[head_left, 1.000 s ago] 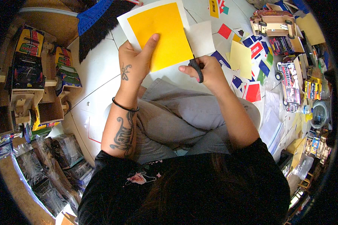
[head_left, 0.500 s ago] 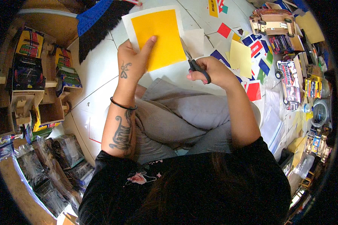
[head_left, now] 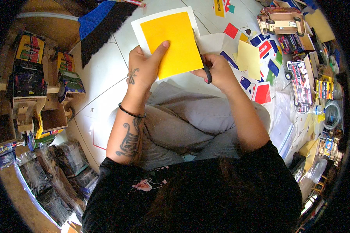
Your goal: The person unwraps a plastic-wrapped box, then picks up a yellow printed paper and uses scissors to cut it into smaller pieces. The person continues cutting the paper into multiple strips and squares while sitting on the floor.
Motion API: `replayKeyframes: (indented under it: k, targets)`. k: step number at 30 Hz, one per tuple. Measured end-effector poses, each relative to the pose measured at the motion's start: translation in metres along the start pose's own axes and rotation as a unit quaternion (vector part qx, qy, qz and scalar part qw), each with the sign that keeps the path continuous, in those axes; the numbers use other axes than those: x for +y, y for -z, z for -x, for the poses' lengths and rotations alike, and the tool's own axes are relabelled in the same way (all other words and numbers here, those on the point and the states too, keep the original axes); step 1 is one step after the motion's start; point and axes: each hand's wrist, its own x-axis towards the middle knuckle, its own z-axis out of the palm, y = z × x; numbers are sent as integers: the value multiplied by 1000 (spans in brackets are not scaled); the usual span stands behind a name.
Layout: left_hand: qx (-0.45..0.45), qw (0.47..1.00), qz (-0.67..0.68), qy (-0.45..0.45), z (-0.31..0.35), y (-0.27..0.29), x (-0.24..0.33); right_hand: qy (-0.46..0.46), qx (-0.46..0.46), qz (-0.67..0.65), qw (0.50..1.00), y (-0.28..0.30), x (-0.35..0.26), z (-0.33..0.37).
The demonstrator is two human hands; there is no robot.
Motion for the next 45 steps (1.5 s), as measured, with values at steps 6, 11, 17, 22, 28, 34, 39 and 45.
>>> replayKeyframes:
  k: [6, 11, 17, 22, 28, 34, 39, 45]
  targets:
    - [-8, 999, -18, -48, 2, -1, 1, 13, 14, 26, 999, 3, -2, 0]
    - [-8, 998, -11, -63, 2, -2, 2, 17, 40, 4, 999, -2, -1, 1]
    - [-17, 997, 6, -73, 3, -2, 2, 11, 55, 0, 998, -5, 0, 2]
    - [-12, 997, -2, -70, 3, -2, 1, 23, 75, 8, 997, -6, 0, 3]
    - [-20, 997, -2, -73, 4, -2, 1, 34, 101, -18, 994, -9, 4, 1]
    - [-48, 996, -36, -66, 5, -5, -3, 12, 120, -40, 992, -9, 2, -1]
    - [-47, 996, -24, -69, 6, -5, -5, 19, 118, -14, 993, -6, -2, 2]
    - [-48, 997, -10, -67, 6, -7, -4, 35, 134, -22, 990, -7, 0, 2]
